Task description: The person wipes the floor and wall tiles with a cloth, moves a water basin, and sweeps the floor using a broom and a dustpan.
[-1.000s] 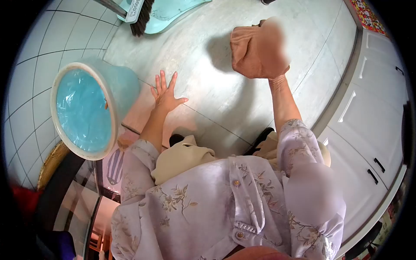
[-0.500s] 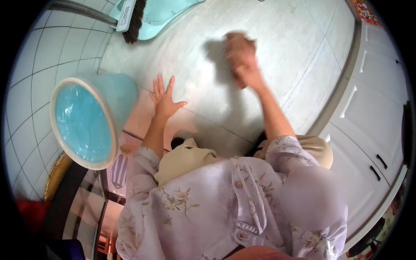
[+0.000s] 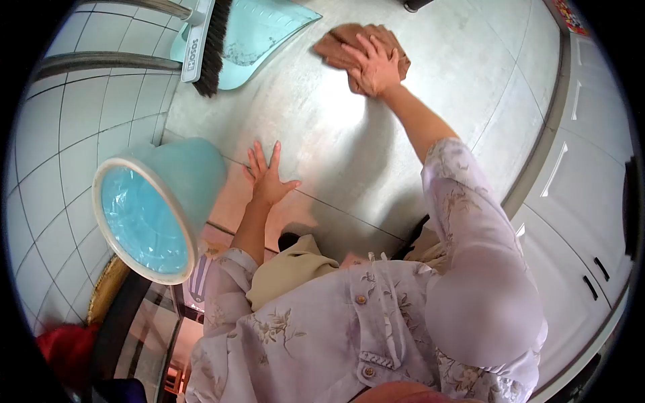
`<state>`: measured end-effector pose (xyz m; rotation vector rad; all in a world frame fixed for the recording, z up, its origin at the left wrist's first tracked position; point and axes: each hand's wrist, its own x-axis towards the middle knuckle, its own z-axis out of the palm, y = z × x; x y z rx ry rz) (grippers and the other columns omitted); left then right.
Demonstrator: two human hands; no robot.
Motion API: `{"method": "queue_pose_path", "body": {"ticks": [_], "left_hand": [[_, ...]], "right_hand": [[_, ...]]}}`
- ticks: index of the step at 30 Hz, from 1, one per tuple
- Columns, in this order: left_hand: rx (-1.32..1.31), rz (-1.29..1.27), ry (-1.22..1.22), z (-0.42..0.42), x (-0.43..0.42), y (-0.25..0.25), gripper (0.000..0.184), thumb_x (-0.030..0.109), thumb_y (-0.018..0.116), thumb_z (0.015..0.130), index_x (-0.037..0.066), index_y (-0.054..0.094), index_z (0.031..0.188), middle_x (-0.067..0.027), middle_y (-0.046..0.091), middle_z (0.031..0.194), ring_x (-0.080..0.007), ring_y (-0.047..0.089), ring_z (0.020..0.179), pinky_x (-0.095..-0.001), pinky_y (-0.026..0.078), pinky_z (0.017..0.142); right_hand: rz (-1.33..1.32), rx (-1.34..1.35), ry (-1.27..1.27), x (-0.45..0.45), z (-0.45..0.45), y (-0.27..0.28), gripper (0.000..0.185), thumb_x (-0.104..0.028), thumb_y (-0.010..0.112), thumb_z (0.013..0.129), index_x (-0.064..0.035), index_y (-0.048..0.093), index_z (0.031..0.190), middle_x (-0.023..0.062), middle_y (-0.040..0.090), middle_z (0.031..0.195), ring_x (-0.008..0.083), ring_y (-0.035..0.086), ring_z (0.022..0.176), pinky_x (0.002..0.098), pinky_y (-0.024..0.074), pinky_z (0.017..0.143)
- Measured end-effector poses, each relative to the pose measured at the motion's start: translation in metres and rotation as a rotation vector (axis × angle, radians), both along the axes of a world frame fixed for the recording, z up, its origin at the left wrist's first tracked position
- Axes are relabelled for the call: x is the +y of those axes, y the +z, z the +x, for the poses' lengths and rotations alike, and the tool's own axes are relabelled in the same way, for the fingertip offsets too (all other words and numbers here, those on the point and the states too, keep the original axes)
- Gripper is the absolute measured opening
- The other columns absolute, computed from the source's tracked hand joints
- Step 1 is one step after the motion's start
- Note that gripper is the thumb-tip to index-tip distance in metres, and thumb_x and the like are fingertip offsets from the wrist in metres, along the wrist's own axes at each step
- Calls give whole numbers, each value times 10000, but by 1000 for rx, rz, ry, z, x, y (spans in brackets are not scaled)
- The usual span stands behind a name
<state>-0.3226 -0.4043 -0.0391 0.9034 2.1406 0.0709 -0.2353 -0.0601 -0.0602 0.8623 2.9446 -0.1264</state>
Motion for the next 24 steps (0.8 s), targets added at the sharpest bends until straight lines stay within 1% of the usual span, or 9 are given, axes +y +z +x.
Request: {"method": "queue_pose_path", "body": {"ticks": [3, 5, 7, 9, 13, 16, 20, 22, 24], "left_hand": [[-7, 21, 10, 0, -1, -1, 1167, 461, 801, 575, 300, 54, 1457, -173, -203, 1480, -393, -156, 1361, -607, -32, 1041], [-2, 41, 4, 0, -2, 2, 1167, 454, 803, 575, 300, 55, 1457, -172, -205, 1480, -393, -153, 1361, -608, -27, 1041], [-24, 9, 13, 0, 2, 4, 1161, 442, 807, 577, 297, 63, 1457, -171, -202, 1481, -392, -144, 1363, -612, -18, 1041], [-6, 19, 12, 1, 2, 1, 1154, 443, 804, 576, 308, 68, 1455, -165, -184, 1488, -374, -142, 1369, -601, -21, 1049], [26, 32, 37, 4, 3, 6, 1156, 421, 819, 563, 323, 85, 1451, -170, -157, 1493, -356, -122, 1377, -625, 14, 1044], [38, 79, -46, 0, 18, 9, 1155, 391, 832, 554, 328, 103, 1448, -185, -145, 1490, -382, -119, 1371, -654, 53, 1027], [4, 27, -147, -8, 63, 16, 1203, 398, 842, 537, 343, 56, 1447, -210, -178, 1476, -421, -155, 1353, -689, 55, 997], [-14, -183, -106, -5, 82, 20, 1266, 410, 851, 519, 359, -15, 1441, -224, -232, 1455, -449, -204, 1329, -709, 37, 975], [-16, -188, -117, -6, 80, 14, 1288, 419, 853, 513, 361, -43, 1436, -227, -257, 1444, -449, -221, 1323, -717, 30, 965]], "right_hand": [[-10, -2, -87, 24, -15, 0, 516, -453, 470, 868, -403, 317, 1358, -11, 219, 1477, 247, 179, 1360, 660, 192, 997], [-10, 38, -111, 19, -18, -1, 500, -417, 493, 860, -370, 365, 1342, 3, 266, 1449, 263, 204, 1345, 652, 236, 973], [-66, 209, -170, -4, -10, -2, 460, -349, 545, 826, -329, 463, 1279, 13, 329, 1401, 292, 254, 1309, 638, 291, 937], [-63, 207, -140, -65, 17, 14, 428, -257, 606, 749, -290, 560, 1173, 20, 386, 1358, 302, 318, 1259, 600, 352, 884], [-242, 32, 0, -185, 123, 29, 515, -249, 599, 723, -298, 522, 1230, 24, 349, 1402, 288, 319, 1268, 594, 263, 944], [-296, -31, 35, -170, 157, 24, 507, -271, 559, 730, -284, 519, 1235, 31, 345, 1404, 278, 317, 1272, 592, 260, 944], [-142, -54, -359, -70, 130, 13, 498, -313, 493, 797, -258, 468, 1291, 47, 292, 1439, 291, 223, 1335, 574, 235, 992], [-72, -35, -368, -14, 118, 12, 507, -303, 493, 799, -262, 443, 1302, 37, 264, 1450, 275, 167, 1360, 579, 243, 1009], [-7, -61, -355, 37, 110, 7, 508, -309, 487, 820, -293, 402, 1321, 21, 239, 1455, 269, 157, 1361, 583, 248, 1017]]}}
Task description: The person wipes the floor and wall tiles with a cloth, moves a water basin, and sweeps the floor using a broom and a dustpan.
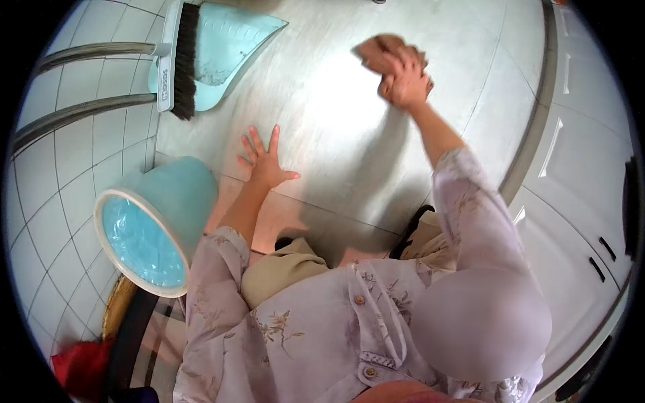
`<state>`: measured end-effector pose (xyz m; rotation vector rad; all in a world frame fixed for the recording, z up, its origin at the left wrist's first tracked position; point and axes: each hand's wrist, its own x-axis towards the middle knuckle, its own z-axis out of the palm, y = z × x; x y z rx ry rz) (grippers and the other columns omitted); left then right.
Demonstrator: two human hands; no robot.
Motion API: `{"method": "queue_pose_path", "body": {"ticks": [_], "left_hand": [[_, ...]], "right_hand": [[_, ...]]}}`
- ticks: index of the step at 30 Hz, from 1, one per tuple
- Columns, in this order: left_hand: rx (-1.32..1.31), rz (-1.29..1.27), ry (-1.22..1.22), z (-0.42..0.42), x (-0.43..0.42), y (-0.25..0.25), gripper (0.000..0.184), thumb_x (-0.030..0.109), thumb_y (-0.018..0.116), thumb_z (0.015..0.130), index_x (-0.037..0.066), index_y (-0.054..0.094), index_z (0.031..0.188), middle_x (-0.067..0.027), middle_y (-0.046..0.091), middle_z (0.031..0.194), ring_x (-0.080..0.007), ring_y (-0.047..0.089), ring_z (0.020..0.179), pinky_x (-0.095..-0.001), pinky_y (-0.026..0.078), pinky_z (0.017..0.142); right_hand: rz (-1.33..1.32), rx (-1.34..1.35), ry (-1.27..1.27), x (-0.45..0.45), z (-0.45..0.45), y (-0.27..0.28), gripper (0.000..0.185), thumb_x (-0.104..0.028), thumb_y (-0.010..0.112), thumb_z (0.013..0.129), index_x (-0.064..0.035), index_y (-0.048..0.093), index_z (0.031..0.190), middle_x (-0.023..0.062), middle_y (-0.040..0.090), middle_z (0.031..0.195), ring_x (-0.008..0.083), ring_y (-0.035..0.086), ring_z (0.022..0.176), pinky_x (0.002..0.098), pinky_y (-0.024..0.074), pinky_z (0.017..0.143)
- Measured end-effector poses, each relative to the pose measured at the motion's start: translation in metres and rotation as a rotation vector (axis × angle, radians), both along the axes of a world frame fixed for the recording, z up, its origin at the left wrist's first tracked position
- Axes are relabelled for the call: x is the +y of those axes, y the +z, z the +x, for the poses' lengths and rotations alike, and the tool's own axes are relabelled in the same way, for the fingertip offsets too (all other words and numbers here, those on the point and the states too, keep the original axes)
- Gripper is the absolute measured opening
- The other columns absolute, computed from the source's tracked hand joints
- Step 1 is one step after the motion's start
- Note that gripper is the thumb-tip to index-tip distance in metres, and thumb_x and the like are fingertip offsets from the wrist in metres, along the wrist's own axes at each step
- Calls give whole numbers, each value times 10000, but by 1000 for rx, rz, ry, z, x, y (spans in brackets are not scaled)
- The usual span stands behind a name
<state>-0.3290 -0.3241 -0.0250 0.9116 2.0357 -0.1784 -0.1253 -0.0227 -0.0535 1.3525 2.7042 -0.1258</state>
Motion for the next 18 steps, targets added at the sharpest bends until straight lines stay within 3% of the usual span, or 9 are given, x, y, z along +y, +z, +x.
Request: {"method": "queue_pose_path", "body": {"ticks": [2, 6, 11, 14, 16, 18], "left_hand": [[-5, -10, -6, 0, -3, -4, 1310, 429, 854, 507, 364, -71, 1432, -231, -281, 1433, -450, -239, 1317, -725, 24, 956], [-15, 11, -17, 0, -5, -5, 1302, 453, 846, 511, 358, -68, 1433, -224, -288, 1432, -450, -243, 1315, -724, 20, 955], [16, 23, -42, 2, -6, -8, 1304, 460, 844, 511, 355, -72, 1433, -218, -289, 1434, -449, -249, 1313, -720, 17, 960], [12, 22, -40, 2, -4, -2, 1296, 461, 840, 519, 357, -74, 1432, -211, -289, 1436, -448, -246, 1314, -711, 15, 972], [37, 28, -40, 2, -5, -5, 1293, 460, 838, 522, 357, -75, 1432, -206, -287, 1438, -447, -231, 1321, -708, 20, 977], [38, 32, -41, 1, -5, -5, 1291, 454, 838, 526, 357, -76, 1432, -203, -284, 1441, -447, -223, 1324, -707, 24, 980]], "right_hand": [[64, -43, -1, 43, -5, -12, 515, -350, 462, 861, -331, 322, 1356, 6, 193, 1469, 270, 156, 1360, 576, 262, 1016], [0, 17, -87, 56, -20, -4, 506, -351, 447, 879, -329, 324, 1369, 42, 246, 1456, 300, 205, 1341, 586, 283, 988], [64, 225, 9, -99, -12, -8, 469, -297, 523, 819, -270, 465, 1284, 68, 333, 1388, 313, 248, 1312, 616, 274, 953], [-184, 136, 205, -234, 22, 7, 456, -257, 528, 820, -293, 490, 1273, 60, 317, 1416, 303, 261, 1308, 640, 262, 933], [-280, 141, 290, -257, 40, 4, 444, -253, 525, 826, -300, 500, 1267, 54, 301, 1431, 301, 259, 1311, 645, 268, 919], [-231, 237, 422, -251, 47, 3, 370, -250, 522, 838, -234, 550, 1207, 80, 384, 1361, 302, 336, 1250, 603, 312, 898]]}}
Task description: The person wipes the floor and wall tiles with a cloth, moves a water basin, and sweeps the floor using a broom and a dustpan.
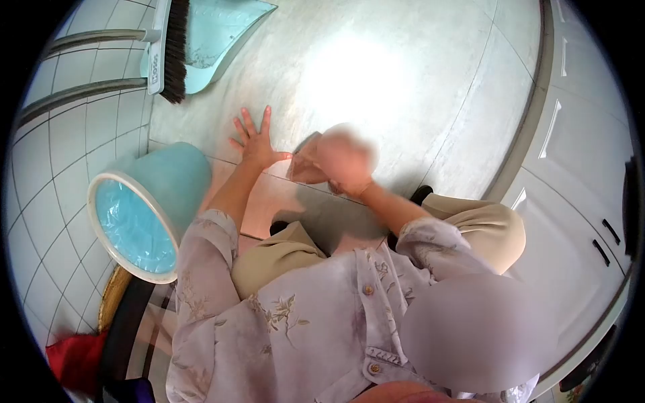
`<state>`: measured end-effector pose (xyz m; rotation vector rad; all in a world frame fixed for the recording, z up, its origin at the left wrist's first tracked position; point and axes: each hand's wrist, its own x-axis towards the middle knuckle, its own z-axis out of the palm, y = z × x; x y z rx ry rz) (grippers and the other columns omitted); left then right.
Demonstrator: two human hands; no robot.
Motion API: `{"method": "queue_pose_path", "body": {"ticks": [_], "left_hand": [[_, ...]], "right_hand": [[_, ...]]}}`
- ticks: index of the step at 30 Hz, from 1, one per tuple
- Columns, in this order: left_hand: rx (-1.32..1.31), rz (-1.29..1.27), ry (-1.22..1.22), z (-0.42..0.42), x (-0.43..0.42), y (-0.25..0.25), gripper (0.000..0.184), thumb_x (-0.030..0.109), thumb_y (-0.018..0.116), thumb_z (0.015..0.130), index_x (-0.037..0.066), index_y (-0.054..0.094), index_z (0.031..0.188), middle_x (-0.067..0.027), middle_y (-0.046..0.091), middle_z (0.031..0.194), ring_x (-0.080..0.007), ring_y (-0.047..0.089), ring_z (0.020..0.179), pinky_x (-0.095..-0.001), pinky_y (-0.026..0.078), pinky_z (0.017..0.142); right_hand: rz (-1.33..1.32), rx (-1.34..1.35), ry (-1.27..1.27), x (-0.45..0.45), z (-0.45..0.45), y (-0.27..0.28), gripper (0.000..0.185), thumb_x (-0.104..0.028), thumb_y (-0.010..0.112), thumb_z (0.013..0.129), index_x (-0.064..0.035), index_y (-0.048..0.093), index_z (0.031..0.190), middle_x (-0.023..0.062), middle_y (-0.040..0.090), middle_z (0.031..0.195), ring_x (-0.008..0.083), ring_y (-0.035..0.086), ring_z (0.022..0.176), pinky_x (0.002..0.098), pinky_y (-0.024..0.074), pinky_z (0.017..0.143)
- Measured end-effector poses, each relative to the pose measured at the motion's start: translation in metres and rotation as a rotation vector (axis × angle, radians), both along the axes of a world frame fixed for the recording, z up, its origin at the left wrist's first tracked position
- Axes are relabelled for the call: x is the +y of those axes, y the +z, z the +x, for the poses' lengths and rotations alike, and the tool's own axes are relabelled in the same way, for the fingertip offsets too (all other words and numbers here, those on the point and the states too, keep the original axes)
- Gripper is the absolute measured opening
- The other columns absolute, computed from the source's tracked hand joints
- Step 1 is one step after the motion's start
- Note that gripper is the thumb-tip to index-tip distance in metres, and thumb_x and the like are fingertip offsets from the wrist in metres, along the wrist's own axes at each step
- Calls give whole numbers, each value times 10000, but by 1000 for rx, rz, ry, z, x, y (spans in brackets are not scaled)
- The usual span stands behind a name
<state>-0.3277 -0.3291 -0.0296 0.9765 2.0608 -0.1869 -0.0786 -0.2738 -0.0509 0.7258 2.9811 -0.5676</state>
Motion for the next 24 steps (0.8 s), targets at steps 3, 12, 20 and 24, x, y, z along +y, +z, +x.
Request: {"method": "queue_pose_path", "body": {"ticks": [3, 12, 20, 24], "left_hand": [[13, -41, -28, 1, 2, 5, 1287, 437, 836, 538, 358, -88, 1430, -203, -280, 1442, -446, -206, 1330, -696, 53, 991], [156, -137, -268, -9, 7, -5, 1270, 307, 836, 584, 331, -116, 1425, -286, -136, 1451, -520, -8, 1326, -595, 229, 1036], [51, 208, 15, -34, -47, 2, 1004, 153, 758, 661, 98, 118, 1433, -317, 86, 1437, -457, 189, 1319, -480, 320, 1028], [120, 45, 71, -10, -104, -5, 967, 139, 738, 675, 17, 127, 1415, -288, 115, 1448, -431, 195, 1327, -473, 305, 1032]], "right_hand": [[-54, -93, 55, 57, -25, 33, 272, -212, 528, 840, -82, 606, 1066, 133, 526, 1144, 288, 488, 1054, 496, 404, 821], [8, -370, -162, 193, -67, 77, 497, -300, 508, 785, -322, 461, 1279, 6, 321, 1418, 247, 279, 1303, 518, 380, 935], [135, 218, -156, 147, -75, 17, 457, -226, 573, 748, -245, 524, 1201, 72, 437, 1305, 309, 442, 1152, 467, 492, 796], [30, 34, 295, -11, -94, 26, 432, -216, 590, 731, -223, 559, 1162, 42, 376, 1361, 264, 316, 1284, 562, 333, 948]]}}
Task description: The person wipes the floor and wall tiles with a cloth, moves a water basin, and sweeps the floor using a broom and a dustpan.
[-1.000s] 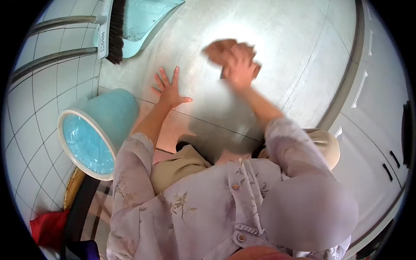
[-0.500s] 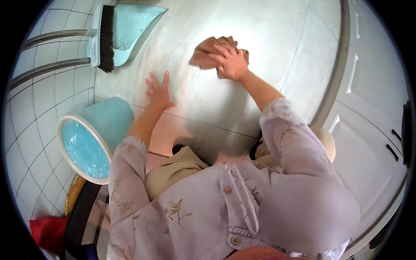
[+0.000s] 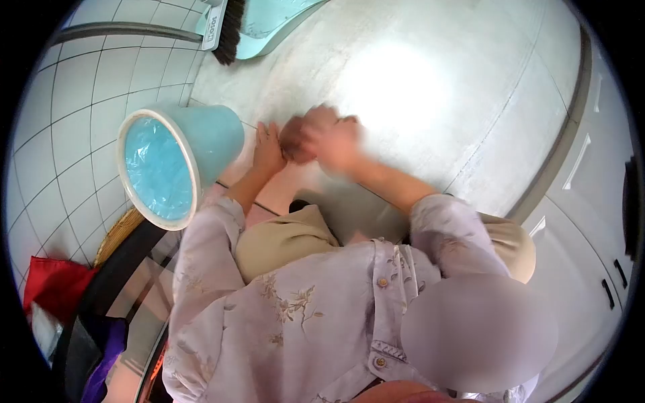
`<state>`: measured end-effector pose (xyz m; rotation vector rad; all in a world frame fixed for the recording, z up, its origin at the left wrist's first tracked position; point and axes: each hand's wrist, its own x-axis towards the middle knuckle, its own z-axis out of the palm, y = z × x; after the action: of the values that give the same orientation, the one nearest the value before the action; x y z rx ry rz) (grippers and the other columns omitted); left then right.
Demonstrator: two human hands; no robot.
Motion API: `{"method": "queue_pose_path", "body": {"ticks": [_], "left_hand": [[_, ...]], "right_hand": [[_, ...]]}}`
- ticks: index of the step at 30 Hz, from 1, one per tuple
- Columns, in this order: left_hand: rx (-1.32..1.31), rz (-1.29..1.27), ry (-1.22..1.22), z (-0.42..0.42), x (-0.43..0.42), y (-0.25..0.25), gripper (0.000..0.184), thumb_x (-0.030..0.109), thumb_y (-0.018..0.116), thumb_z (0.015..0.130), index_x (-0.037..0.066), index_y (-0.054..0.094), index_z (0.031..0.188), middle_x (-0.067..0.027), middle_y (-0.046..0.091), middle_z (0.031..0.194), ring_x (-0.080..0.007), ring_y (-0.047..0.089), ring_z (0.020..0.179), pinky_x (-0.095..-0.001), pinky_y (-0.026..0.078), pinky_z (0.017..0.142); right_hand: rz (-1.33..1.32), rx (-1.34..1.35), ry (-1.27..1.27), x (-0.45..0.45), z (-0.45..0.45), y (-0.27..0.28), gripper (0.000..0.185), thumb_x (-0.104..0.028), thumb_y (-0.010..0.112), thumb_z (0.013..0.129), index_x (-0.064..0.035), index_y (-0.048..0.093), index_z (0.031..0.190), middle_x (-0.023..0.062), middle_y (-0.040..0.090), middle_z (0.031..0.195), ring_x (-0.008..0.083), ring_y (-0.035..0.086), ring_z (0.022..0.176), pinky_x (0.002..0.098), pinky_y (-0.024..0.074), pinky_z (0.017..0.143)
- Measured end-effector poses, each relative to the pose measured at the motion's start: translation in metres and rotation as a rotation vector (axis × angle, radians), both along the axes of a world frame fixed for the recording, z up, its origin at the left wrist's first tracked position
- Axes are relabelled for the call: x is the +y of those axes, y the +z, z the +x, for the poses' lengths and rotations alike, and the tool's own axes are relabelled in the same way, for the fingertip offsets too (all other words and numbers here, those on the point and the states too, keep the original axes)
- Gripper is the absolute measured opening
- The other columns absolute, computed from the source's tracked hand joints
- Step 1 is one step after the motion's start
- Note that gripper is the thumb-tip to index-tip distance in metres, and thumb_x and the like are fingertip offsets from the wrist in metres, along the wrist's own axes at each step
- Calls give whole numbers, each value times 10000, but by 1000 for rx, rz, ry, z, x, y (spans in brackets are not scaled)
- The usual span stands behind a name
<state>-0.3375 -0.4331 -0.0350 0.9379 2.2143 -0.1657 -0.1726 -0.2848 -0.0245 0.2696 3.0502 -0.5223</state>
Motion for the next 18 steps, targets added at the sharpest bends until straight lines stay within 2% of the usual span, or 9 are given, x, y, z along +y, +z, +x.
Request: {"method": "queue_pose_path", "body": {"ticks": [2, 5, 6, 7, 8, 10, 14, 15, 18], "left_hand": [[65, 227, -12, 7, -29, -17, 960, 155, 747, 677, 11, 147, 1412, -277, 105, 1457, -410, 196, 1333, -474, 269, 1045], [25, 340, 39, 13, -33, -14, 1005, 186, 779, 650, 16, 151, 1417, -264, 93, 1466, -403, 182, 1340, -477, 240, 1055], [24, 337, 54, 15, -29, -8, 1005, 186, 779, 650, 16, 151, 1417, -264, 93, 1466, -403, 182, 1340, -477, 240, 1055], [12, 291, 80, 16, -23, 2, 1031, 205, 791, 635, 28, 149, 1422, -240, 91, 1476, -384, 165, 1351, -486, 235, 1055], [-2, 243, 103, 19, -23, 8, 1058, 224, 804, 620, 40, 146, 1428, -216, 88, 1486, -366, 147, 1362, -494, 230, 1054], [-8, 194, 121, 17, -24, 10, 1083, 245, 811, 610, 65, 135, 1437, -180, 68, 1499, -336, 122, 1375, -503, 211, 1061], [-36, 168, 156, 17, -27, 8, 1137, 307, 822, 589, 136, 105, 1454, -97, 3, 1523, -259, 60, 1399, -524, 144, 1082], [-40, 173, 162, 17, -27, 7, 1137, 307, 822, 589, 136, 105, 1454, -97, 3, 1523, -259, 60, 1399, -524, 144, 1082], [-74, 159, 199, 16, -24, 7, 1164, 309, 833, 569, 152, 95, 1456, -77, -14, 1526, -247, 45, 1401, -520, 117, 1091]], "right_hand": [[-10, 89, 118, -19, -3, -13, 445, -222, 596, 740, -228, 545, 1181, 31, 350, 1383, 257, 292, 1300, 562, 312, 966], [-177, -240, 204, 11, -22, 5, 514, -265, 565, 777, -254, 455, 1279, 17, 300, 1434, 235, 287, 1303, 580, 285, 975], [-202, -230, 28, 22, -34, -7, 495, -266, 541, 781, -256, 468, 1271, 20, 291, 1440, 232, 282, 1310, 567, 281, 993], [-46, -333, 109, 43, -50, -21, 476, -246, 525, 771, -261, 483, 1245, 24, 323, 1421, 237, 317, 1293, 580, 280, 997], [128, 31, -73, 65, -48, -13, 437, -248, 577, 732, -239, 552, 1168, 52, 460, 1295, 249, 463, 1163, 453, 467, 855], [13, 76, -230, 122, -59, -32, 517, -242, 559, 701, -271, 515, 1216, 5, 376, 1373, 237, 383, 1241, 493, 438, 878], [-27, -202, -444, 161, -77, 28, 505, -303, 501, 826, -326, 409, 1322, 10, 271, 1451, 252, 244, 1326, 567, 309, 965], [177, -111, -516, 164, -73, -25, 509, -308, 508, 825, -308, 410, 1324, 18, 273, 1448, 263, 239, 1326, 583, 303, 960], [-111, 3, -614, 100, -91, -36, 467, -290, 520, 824, -259, 455, 1285, 43, 294, 1421, 302, 263, 1299, 607, 278, 958]]}}
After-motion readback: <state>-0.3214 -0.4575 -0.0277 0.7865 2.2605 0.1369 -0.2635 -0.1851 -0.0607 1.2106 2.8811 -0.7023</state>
